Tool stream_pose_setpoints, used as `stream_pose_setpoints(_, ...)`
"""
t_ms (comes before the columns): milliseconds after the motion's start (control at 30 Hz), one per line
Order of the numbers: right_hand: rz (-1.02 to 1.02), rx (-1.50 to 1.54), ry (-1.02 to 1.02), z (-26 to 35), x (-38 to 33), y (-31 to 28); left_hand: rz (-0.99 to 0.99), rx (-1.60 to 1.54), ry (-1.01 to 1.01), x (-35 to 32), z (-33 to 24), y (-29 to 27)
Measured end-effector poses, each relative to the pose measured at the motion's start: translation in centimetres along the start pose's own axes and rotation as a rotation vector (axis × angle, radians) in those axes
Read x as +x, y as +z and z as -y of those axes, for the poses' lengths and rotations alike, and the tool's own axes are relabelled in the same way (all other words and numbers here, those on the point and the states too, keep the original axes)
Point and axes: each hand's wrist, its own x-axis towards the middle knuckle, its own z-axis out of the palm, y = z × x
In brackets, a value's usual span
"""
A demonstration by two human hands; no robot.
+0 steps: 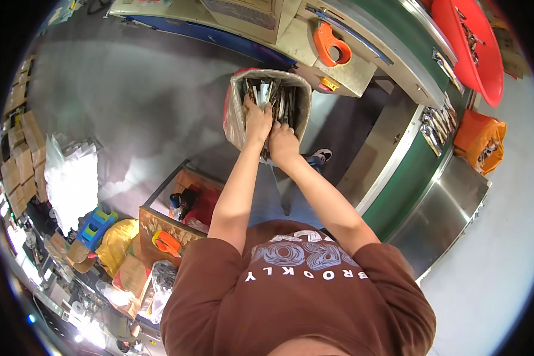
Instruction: Packaging metal components into plastic bags and sealing them using a tape dispenser.
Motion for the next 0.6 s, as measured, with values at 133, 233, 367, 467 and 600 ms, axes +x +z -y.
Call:
stream_pose_setpoints(133, 0.121, 0.109, -0.307, -1.4, 3.9, 0.1, -0.079, 0.254, 0.309, -2.1, 0.4, -0.2)
stream_pose_setpoints(233, -0.127, 0.227, 0.005, -1.7, 4.5, -2.9, -0.04, -0.013, 0.32, -4.4, -1.2, -1.5)
stream_pose_setpoints(367, -0.479, 0.417, 0.22, 2.1, 7.2, -4.7, -0.091, 0.274, 0.366, -7.7, 0.6, 0.1)
stream_pose_setpoints(467, -0.565, 0.362, 0.228, 1.6, 9.4, -3.1, -0.112, 0.473, 0.42, -9.6, 1.0, 1.7)
stream_pose_setpoints(600, -0.903, 0.568, -0.17, 1.4, 5.6, -4.1, -0.1, 0.315, 0.466, -9.8, 3.1, 2.1)
